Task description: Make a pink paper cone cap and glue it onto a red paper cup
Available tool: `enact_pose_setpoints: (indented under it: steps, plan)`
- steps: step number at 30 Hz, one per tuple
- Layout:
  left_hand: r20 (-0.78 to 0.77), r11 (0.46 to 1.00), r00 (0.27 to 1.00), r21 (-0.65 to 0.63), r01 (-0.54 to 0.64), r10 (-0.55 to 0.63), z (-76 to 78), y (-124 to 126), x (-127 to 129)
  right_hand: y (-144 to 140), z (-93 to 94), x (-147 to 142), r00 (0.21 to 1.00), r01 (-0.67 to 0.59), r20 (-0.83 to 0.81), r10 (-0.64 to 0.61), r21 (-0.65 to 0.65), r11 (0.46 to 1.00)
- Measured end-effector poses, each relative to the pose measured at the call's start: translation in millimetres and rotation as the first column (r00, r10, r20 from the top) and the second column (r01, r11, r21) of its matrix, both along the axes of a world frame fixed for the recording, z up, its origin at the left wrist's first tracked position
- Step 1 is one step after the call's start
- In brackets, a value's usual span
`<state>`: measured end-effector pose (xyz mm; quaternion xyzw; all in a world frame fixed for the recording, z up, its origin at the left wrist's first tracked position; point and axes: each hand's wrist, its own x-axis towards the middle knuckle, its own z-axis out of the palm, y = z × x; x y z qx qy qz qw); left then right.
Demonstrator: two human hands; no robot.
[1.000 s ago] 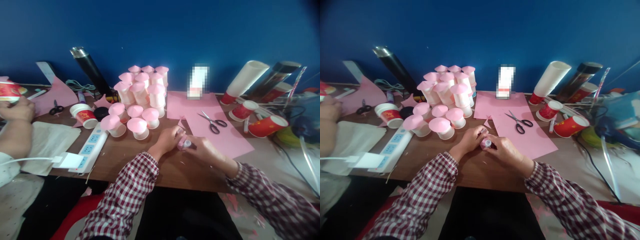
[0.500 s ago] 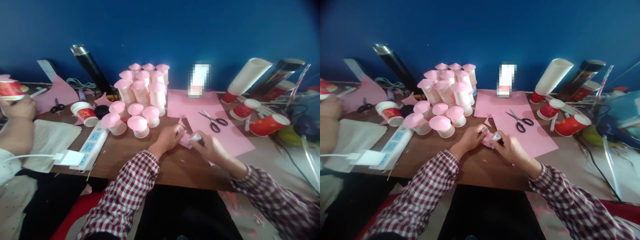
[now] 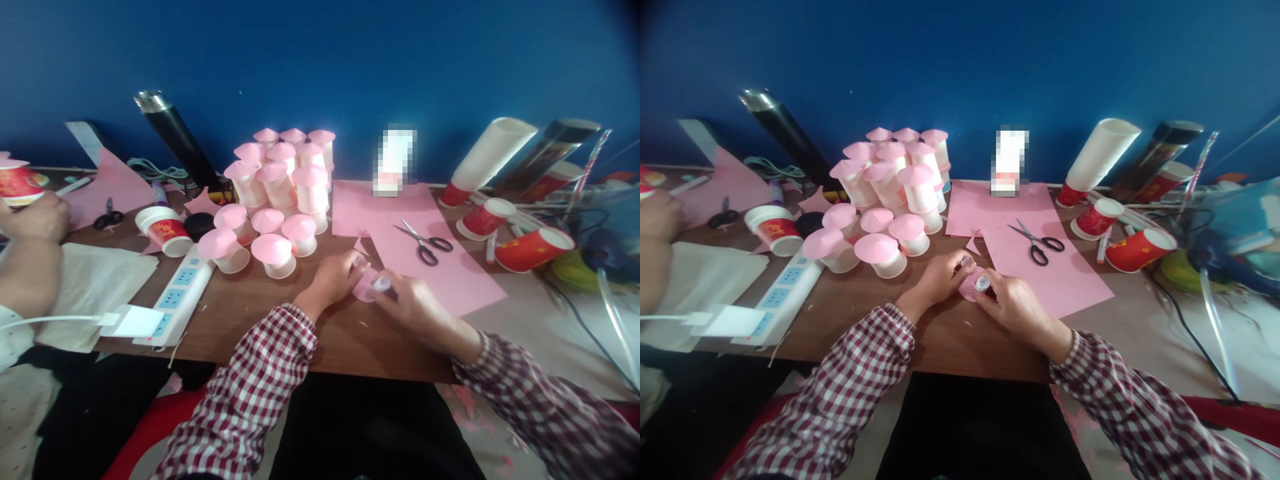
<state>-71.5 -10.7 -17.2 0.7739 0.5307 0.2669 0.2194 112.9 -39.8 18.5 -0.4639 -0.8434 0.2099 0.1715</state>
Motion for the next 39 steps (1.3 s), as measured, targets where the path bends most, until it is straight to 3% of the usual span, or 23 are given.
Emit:
enact_pose_setpoints:
  steps: [4, 11, 20, 24, 27, 30, 34, 37, 39]
  plan:
    - [0.0, 1.0, 1.0, 0.01, 0.003, -0.003, 1.2, 0, 0, 2, -0.6, 0, 1.0, -0.022, 0.017, 0.022, 0.008, 1.0]
    - [-0.033, 1.0, 0.999, 0.012, -0.001, 0.001, -2.2, 2, 0, 4, 4.9, 8, 0.979, 0.112, -0.164, -0.121, -0.065, 0.992]
    - [-0.063, 0.999, 0.998, 0.031, -0.008, 0.01, 1.0, -1, 1, -1, -1.8, 1, 0.999, 0.036, 0.007, -0.036, 0.035, 0.999]
    - [-0.015, 1.0, 1.0, 0.02, -0.004, 0.004, 0.3, 0, 0, 5, 7.4, 13, 0.973, 0.086, -0.199, -0.114, -0.145, 0.986]
    - [0.03, 1.0, 0.999, -0.012, -0.011, 0.011, 0.1, 1, -1, 9, 9.9, 38, 0.864, 0.164, -0.414, -0.285, -0.304, 0.938]
    - [0.102, 0.999, 0.995, -0.044, 0.0, 0.005, -0.3, 1, -1, 9, -0.6, 73, 0.787, 0.216, -0.478, -0.39, -0.378, 0.9]
    - [0.245, 0.996, 0.969, -0.085, 0.003, 0.018, -3.1, 0, 0, 4, -20.8, 122, 0.825, 0.363, -0.38, -0.419, -0.211, 0.907]
    - [0.317, 0.998, 0.947, -0.063, -0.03, 0.049, -4.5, 1, 1, 2, -29.3, 156, 0.824, 0.554, -0.159, -0.543, 0.026, 0.832]
    - [0.343, 0.996, 0.936, -0.027, -0.079, 0.084, -4.0, 1, 2, 2, -32.7, 174, 0.791, 0.606, -0.037, -0.611, 0.187, 0.773]
